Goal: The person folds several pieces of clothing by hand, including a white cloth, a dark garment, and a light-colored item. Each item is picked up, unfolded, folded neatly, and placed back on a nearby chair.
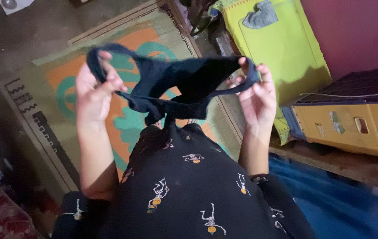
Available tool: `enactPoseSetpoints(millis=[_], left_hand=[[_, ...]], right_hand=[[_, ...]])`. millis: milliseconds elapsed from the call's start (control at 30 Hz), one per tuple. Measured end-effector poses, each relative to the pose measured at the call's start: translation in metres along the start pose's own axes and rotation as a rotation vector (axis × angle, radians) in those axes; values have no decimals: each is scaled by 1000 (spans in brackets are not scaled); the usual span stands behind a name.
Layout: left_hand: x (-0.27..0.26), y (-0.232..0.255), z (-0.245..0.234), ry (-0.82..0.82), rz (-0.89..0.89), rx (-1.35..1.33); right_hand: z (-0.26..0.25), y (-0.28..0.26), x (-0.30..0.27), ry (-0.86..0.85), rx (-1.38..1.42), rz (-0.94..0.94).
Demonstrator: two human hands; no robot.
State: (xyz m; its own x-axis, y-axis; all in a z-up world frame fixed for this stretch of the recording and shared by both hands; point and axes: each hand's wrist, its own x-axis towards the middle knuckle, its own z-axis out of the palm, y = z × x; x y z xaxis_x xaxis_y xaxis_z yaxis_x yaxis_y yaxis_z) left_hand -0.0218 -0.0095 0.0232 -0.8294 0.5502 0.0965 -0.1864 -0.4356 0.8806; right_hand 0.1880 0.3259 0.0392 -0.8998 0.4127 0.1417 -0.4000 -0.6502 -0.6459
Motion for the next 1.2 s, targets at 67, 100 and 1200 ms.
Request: enactPoseSetpoints(millis=[67,100,1200], left_hand=[[4,3,-5,4,-76,-197],[8,4,-6,3,-112,-294],[-17,-102,65,-285,-304,157]], right_hand=[[4,2,8,67,-228,67],[5,4,11,99,-342,98],[-5,136,-8,-4,-488,413]])
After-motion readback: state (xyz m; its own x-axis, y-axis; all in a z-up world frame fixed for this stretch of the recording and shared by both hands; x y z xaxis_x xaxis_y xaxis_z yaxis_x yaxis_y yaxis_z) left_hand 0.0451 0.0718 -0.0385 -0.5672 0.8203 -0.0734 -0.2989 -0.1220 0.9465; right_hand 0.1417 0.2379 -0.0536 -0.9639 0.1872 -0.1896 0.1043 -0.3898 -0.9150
